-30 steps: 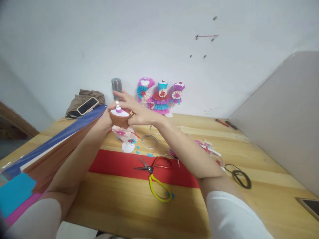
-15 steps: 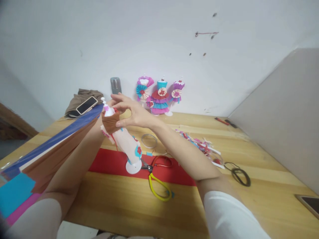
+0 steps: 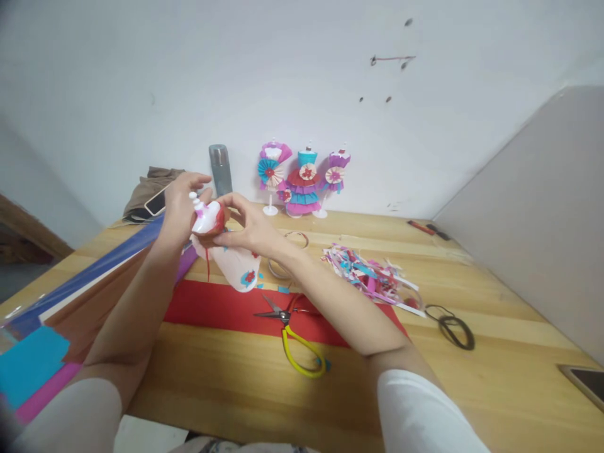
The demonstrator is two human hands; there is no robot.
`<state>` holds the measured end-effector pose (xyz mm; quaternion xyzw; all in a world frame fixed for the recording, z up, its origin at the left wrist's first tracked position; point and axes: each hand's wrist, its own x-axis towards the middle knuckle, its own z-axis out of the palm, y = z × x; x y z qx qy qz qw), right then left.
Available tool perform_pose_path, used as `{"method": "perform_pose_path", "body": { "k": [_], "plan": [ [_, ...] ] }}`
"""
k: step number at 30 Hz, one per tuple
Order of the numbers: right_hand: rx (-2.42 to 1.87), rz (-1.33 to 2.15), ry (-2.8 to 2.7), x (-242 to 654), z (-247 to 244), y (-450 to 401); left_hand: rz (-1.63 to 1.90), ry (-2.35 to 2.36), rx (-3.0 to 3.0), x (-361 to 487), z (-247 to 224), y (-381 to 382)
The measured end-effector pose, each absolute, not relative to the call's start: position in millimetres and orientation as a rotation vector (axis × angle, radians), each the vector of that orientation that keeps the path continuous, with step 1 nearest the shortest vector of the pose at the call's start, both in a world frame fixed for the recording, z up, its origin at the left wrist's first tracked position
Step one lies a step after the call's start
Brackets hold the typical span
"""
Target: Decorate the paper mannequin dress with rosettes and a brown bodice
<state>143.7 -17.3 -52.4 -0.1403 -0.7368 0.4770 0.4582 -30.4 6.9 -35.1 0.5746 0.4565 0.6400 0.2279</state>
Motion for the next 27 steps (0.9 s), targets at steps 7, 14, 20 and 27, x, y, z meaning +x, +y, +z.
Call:
{"method": "perform_pose_path", "body": {
  "k": [7,14,20,27],
  "plan": [
    [-0.35,1.208,-1.715,154,-43,-18,1.991,1.518,1.818,-44,-4,-29],
    [-0.553,1.105,-2.262,169,-18,-20,1.92,1.539,2.217,-36,27,-96],
    [-0.614,0.9,-2.933,152,-34,-23,1.252,1.612,2.48,-22,14,-95],
    [-0.783,0.895,-3.134,129,-82,-20,0.61,1.32,2.511,-32,-76,-102]
  ]
}}
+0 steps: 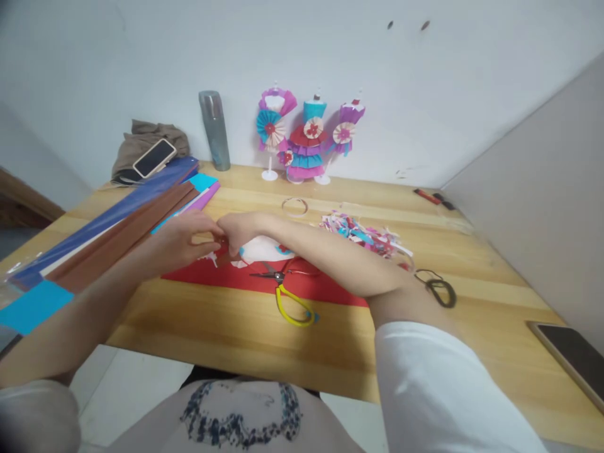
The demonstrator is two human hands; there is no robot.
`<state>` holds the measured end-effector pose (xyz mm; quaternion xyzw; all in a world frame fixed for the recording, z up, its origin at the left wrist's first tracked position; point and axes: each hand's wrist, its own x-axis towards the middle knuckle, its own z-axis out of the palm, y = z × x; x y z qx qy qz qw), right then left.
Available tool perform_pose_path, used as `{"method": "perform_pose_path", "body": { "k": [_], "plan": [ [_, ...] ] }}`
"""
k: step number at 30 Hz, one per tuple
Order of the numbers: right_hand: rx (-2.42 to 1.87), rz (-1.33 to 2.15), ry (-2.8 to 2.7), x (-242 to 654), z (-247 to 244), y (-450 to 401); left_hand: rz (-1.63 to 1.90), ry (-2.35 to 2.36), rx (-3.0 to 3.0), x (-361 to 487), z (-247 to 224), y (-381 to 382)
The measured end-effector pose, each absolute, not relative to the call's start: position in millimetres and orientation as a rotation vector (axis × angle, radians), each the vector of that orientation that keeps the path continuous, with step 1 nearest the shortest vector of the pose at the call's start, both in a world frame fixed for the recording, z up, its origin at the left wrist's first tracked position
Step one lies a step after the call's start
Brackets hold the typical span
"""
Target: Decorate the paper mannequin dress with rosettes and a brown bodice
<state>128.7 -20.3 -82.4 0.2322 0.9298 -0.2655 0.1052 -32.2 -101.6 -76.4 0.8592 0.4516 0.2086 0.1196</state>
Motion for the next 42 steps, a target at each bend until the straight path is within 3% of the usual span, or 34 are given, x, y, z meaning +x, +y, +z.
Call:
{"method": "perform_pose_path", "body": {
  "k": [11,24,30,32,37,42],
  "plan": [
    [0.709,-0.639,2.722,126,-87,-18,0.529,1.581,2.582,-24,-151,-108],
    [1.271,-1.0,3.202,239,-37,-39,0.606,1.547,2.468,-29,-154,-101],
    [1.491,-1.033,3.071,301,-46,-55,0.622,1.505,2.483,-29,-152,-94],
    [1.572,-0.968,3.004,312,-57,-51,0.601,1.505,2.496,-30,-152,-91],
    [1.587,-0.398,2.895,312,-85,-40,0.59,1.505,2.477,-33,-153,-87],
    [1.721,-0.37,2.782,314,-94,-26,0.636,1.484,2.428,-34,-154,-86]
  ]
}}
